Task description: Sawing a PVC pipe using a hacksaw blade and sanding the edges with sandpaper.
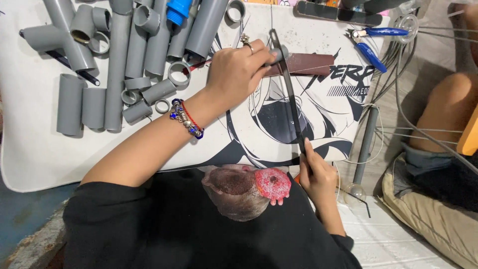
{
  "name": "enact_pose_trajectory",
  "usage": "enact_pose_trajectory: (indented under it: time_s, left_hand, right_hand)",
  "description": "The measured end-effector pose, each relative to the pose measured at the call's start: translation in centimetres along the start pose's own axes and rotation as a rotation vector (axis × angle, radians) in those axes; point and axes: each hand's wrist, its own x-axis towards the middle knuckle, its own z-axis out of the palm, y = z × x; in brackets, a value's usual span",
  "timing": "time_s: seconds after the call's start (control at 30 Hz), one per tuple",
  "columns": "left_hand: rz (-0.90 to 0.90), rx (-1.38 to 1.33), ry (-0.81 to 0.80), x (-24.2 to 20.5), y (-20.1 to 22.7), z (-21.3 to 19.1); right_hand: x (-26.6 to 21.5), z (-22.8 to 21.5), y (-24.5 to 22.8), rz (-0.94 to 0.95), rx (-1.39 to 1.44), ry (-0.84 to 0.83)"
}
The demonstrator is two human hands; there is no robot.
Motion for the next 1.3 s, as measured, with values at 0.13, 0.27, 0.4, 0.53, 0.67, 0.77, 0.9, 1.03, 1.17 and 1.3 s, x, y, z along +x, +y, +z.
enact_pose_trajectory:
  time_s: [0.13, 0.27, 0.4, 0.53, 0.67, 0.77, 0.9, 1.03, 1.17, 1.3]
  left_hand:
    - [-0.003, -0.031, -0.007, 0.0, -0.1, 0.0]
    - [0.021, 0.007, 0.004, 0.1, -0.2, -0.2]
    - [0.086, 0.004, 0.021, 0.7, 0.3, -1.3]
    - [0.184, 0.091, 0.124, 1.3, 0.3, -1.7]
    - [0.317, 0.318, 0.235, 1.3, 1.0, -2.7]
    - [0.368, 0.366, 0.221, 1.3, 1.1, -2.8]
    - [0.422, 0.303, 0.215, 1.7, 1.9, -2.9]
    - [0.488, 0.277, 0.216, 2.1, 1.9, -3.7]
    - [0.488, 0.275, 0.189, 2.7, 2.2, -5.1]
    - [0.52, 0.277, 0.116, 3.1, 1.9, -5.5]
  right_hand:
    - [-1.0, 0.3, 1.2, 0.064, 0.026, -0.012]
    - [-1.0, -1.0, 1.7, 0.058, 0.004, -0.027]
    - [-0.1, -3.1, 1.9, 0.057, 0.112, 0.011]
    - [-0.5, -5.9, 1.5, 0.134, 0.111, 0.019]
    - [-1.0, -7.1, 2.8, 0.188, 0.193, -0.034]
    - [-0.3, -8.9, 2.4, 0.175, 0.183, -0.084]
    - [-0.5, -11.4, 3.0, 0.2, 0.127, -0.12]
    - [-0.2, -12.6, 4.4, 0.208, 0.124, -0.15]
    - [1.0, -12.4, 6.3, 0.353, 0.338, -0.154]
    - [2.5, -12.1, 7.9, 0.383, 0.679, -0.248]
